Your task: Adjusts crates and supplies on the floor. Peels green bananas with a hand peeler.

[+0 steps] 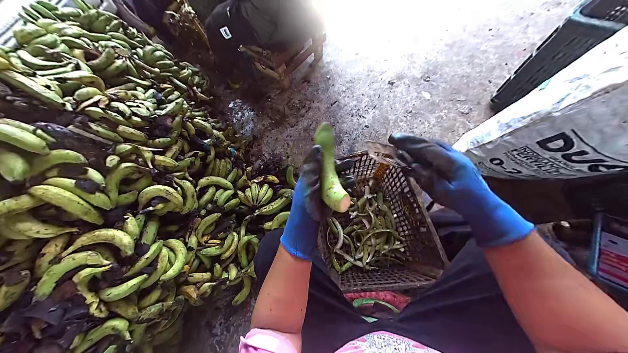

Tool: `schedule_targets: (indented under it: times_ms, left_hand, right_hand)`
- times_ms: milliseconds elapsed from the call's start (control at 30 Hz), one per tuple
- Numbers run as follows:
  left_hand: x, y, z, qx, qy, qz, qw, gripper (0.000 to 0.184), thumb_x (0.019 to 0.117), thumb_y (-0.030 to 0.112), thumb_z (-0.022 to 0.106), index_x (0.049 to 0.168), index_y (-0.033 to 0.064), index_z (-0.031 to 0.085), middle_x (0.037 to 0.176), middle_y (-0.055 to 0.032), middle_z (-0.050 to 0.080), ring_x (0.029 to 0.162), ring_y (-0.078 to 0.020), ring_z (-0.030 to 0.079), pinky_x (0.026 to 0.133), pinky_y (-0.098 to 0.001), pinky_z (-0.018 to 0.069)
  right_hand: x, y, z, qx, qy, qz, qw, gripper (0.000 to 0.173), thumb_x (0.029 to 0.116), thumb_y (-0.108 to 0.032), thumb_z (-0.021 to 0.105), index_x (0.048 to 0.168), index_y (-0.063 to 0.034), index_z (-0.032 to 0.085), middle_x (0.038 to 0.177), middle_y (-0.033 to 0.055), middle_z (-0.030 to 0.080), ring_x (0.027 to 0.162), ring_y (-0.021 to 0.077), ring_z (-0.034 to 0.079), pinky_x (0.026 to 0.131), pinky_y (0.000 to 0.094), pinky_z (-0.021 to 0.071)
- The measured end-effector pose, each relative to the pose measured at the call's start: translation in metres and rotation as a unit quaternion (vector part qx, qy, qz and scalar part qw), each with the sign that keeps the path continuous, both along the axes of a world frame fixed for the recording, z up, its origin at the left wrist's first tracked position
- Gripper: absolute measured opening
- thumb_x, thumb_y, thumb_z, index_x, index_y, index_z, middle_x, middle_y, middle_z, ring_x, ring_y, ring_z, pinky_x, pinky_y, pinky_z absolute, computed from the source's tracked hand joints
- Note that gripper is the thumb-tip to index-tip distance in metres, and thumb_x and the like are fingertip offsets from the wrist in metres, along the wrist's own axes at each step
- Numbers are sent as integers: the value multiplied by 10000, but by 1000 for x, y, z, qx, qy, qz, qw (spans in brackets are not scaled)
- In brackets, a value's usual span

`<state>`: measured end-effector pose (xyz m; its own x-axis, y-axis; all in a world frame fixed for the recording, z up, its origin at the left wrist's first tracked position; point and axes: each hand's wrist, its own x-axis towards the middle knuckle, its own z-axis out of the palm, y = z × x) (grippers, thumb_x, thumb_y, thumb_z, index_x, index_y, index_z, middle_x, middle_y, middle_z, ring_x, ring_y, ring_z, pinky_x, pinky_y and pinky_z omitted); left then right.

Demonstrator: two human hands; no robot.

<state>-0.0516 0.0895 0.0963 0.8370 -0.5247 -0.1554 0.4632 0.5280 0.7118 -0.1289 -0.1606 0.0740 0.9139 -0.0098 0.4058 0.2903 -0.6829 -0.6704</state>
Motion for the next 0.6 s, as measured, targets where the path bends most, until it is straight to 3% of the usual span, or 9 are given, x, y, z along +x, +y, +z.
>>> schedule_targets:
  times_ms: [67,100,200,267,333,433,500,533,600]
  left_hand:
    - [9,-8,0,54,-42,2,998,464,1064,541,361,1206,163,588,885,-80,700,679,-156,684,573,-302,591]
    - [13,-11,-1,82,-71,20,994,475,1068,532,337,1193,157,601,872,-55,693,701,-135,678,611,-302,595]
    - [14,-17,-7,122,-102,46,986,460,1082,494,321,1230,162,604,900,-21,685,772,-107,675,689,-300,596]
    - [6,-19,-21,75,-92,-16,993,410,1039,484,396,1235,181,591,904,-14,696,777,-102,684,693,-293,596]
    - [-3,-21,-25,51,-56,-54,996,411,1050,505,414,1203,172,601,884,-28,687,749,-116,684,668,-294,602]
    - [-3,-15,-21,90,-55,-35,994,447,1043,439,496,1396,165,488,983,-99,698,781,-186,710,673,-341,623]
    - [6,-10,-24,122,-81,20,989,462,1061,413,478,1454,170,465,1078,-118,702,847,-205,726,711,-356,630]
    - [8,-8,-26,147,-121,58,980,449,1075,387,456,1476,185,470,1142,-80,686,919,-159,702,779,-334,613]
    - [11,-9,-24,157,-178,100,966,487,1087,312,431,1562,225,368,1324,-19,620,1097,-83,638,927,-297,559]
  right_hand:
    - [13,-1,-3,-97,-41,-58,993,528,1005,-514,441,1413,-234,627,1243,200,666,1077,432,640,856,693,449]
    - [11,7,-7,-108,-63,-63,990,534,995,-554,446,1366,-234,659,1153,204,683,999,430,653,799,688,463]
    - [-4,39,-13,-110,-90,-44,989,463,972,-545,534,1337,-303,684,1124,153,722,980,369,692,796,622,508]
    - [8,40,-12,-117,-114,-91,982,411,968,-423,613,1338,-257,682,1104,230,704,937,452,680,751,664,505]
    - [30,24,-10,-122,-129,-198,964,402,975,-360,646,1361,-253,665,1158,282,670,1000,509,639,840,704,450]
    - [48,1,-8,-93,-109,-305,941,447,1016,-469,564,1418,-279,613,1246,271,640,1089,491,619,892,709,419]
    - [31,14,-4,-84,-82,-245,963,465,1007,-473,569,1386,-211,630,1222,283,632,1068,505,615,864,735,421]
    - [17,29,-7,-83,-74,-184,977,461,992,-461,585,1372,-206,641,1191,265,646,1032,483,627,834,720,445]
    - [-2,54,-18,-75,-80,-75,991,461,965,-511,591,1363,-290,662,1162,163,702,1010,363,671,828,631,498]
